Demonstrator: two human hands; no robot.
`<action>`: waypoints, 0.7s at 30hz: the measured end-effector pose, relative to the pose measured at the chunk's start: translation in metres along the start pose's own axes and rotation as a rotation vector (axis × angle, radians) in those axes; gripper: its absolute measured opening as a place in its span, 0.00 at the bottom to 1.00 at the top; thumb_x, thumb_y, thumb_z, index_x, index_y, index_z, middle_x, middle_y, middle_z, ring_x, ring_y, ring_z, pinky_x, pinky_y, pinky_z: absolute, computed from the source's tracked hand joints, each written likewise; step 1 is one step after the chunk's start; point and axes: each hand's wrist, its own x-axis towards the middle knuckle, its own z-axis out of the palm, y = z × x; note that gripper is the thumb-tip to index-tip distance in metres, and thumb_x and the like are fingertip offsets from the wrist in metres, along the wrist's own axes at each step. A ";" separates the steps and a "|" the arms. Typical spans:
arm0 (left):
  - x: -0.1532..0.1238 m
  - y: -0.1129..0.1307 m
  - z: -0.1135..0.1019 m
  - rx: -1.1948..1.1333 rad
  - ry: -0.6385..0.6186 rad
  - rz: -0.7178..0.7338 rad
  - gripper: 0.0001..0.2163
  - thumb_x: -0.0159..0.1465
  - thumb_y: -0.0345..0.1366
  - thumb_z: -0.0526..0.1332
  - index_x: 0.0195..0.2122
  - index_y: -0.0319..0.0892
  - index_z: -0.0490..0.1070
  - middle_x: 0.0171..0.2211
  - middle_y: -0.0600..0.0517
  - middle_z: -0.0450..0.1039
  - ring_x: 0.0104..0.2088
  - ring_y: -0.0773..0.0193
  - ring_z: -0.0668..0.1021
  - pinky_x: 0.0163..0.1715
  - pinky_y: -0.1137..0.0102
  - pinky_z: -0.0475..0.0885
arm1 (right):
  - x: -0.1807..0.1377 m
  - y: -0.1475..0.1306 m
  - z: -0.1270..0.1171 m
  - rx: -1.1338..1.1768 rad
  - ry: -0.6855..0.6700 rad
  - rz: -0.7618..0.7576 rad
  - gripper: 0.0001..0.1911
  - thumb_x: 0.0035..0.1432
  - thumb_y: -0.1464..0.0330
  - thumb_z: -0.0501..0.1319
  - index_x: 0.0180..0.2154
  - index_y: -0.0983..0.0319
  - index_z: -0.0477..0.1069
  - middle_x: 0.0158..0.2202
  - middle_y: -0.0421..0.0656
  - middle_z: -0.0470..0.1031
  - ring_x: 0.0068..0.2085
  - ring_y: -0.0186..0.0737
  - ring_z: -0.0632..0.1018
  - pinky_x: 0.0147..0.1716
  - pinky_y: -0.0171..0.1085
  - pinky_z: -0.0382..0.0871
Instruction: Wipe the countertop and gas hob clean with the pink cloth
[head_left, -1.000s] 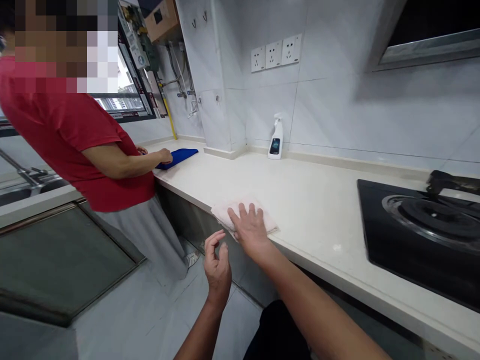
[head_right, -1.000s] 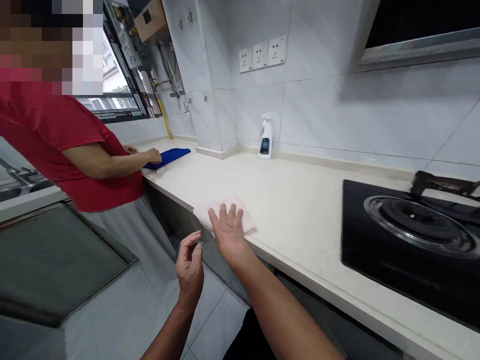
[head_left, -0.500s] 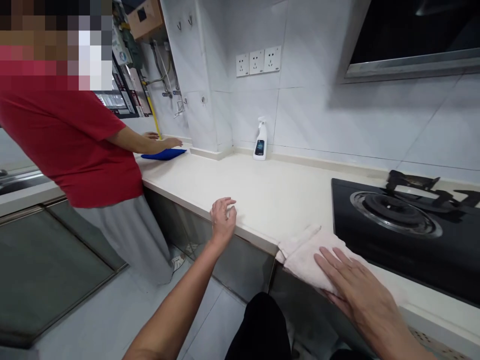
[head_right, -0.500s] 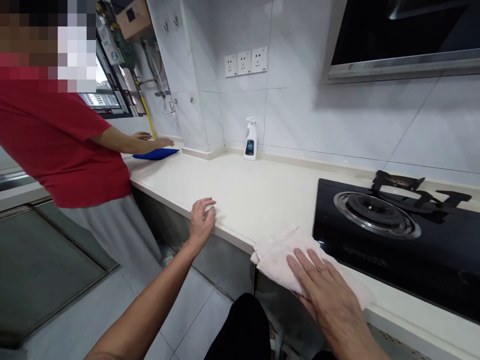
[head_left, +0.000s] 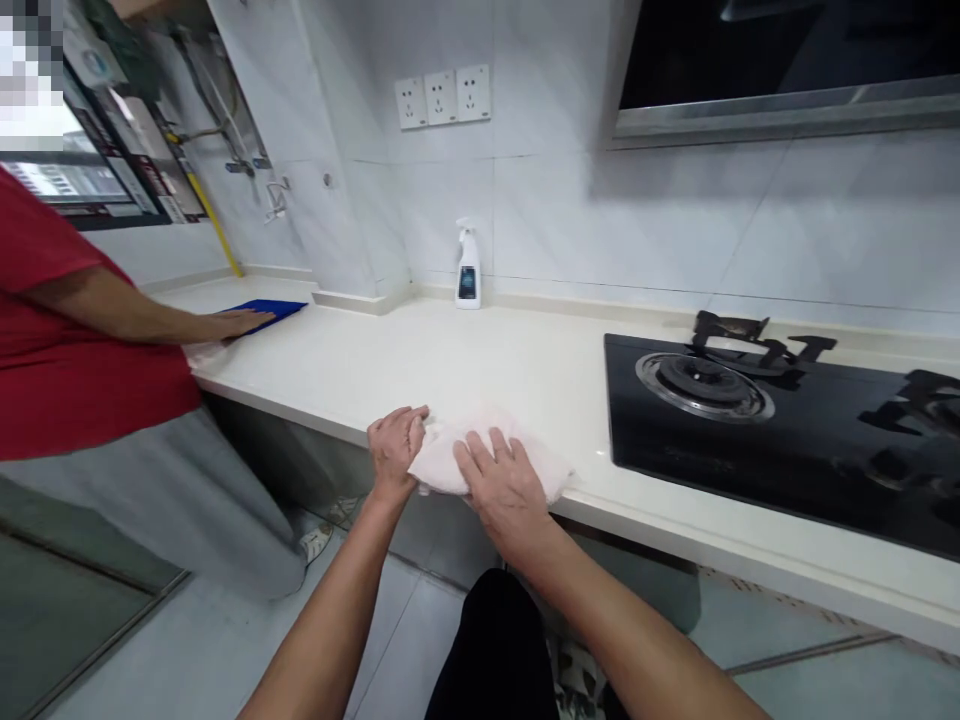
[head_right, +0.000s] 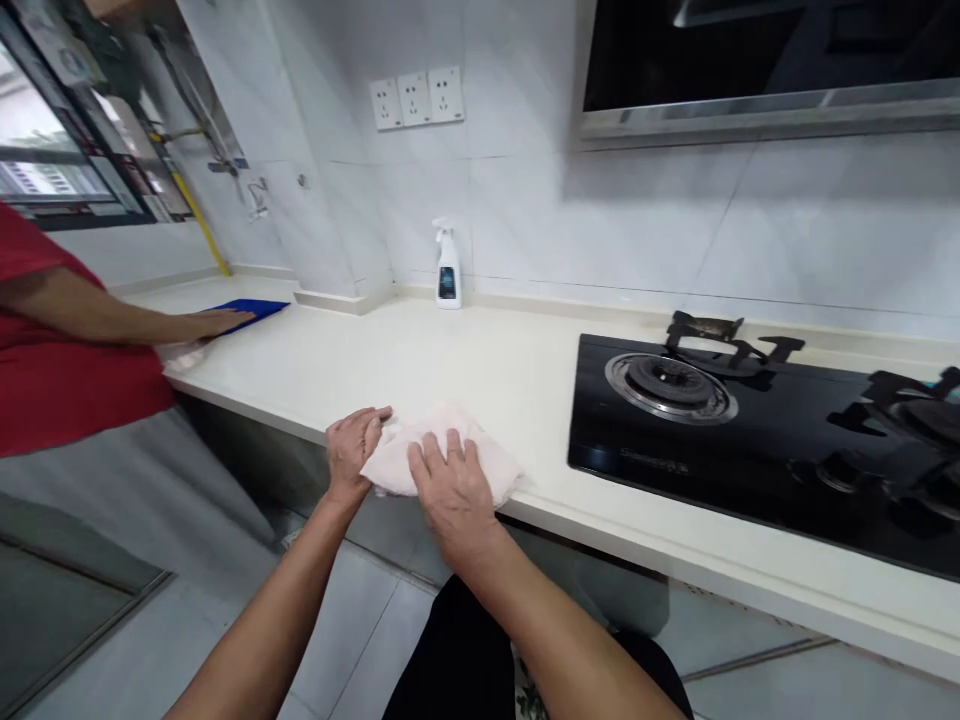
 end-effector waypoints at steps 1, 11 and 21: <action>-0.001 -0.001 0.000 -0.001 0.014 0.013 0.19 0.73 0.44 0.49 0.44 0.47 0.81 0.44 0.46 0.86 0.51 0.51 0.83 0.57 0.56 0.66 | -0.003 0.001 0.000 -0.004 -0.003 0.004 0.33 0.68 0.66 0.59 0.72 0.52 0.59 0.67 0.51 0.71 0.64 0.59 0.70 0.59 0.56 0.67; -0.008 0.004 -0.001 0.009 0.114 0.066 0.18 0.74 0.43 0.49 0.39 0.46 0.78 0.44 0.44 0.85 0.52 0.50 0.82 0.60 0.54 0.66 | -0.145 0.082 -0.015 -0.125 0.068 0.211 0.29 0.71 0.72 0.57 0.68 0.43 0.68 0.65 0.43 0.75 0.64 0.51 0.73 0.60 0.51 0.66; -0.005 0.009 0.006 0.045 0.186 0.021 0.19 0.74 0.44 0.49 0.37 0.46 0.78 0.42 0.51 0.84 0.52 0.52 0.81 0.64 0.49 0.64 | -0.226 0.135 -0.079 -0.077 0.083 0.651 0.20 0.70 0.55 0.64 0.60 0.48 0.74 0.64 0.49 0.72 0.61 0.52 0.75 0.56 0.55 0.76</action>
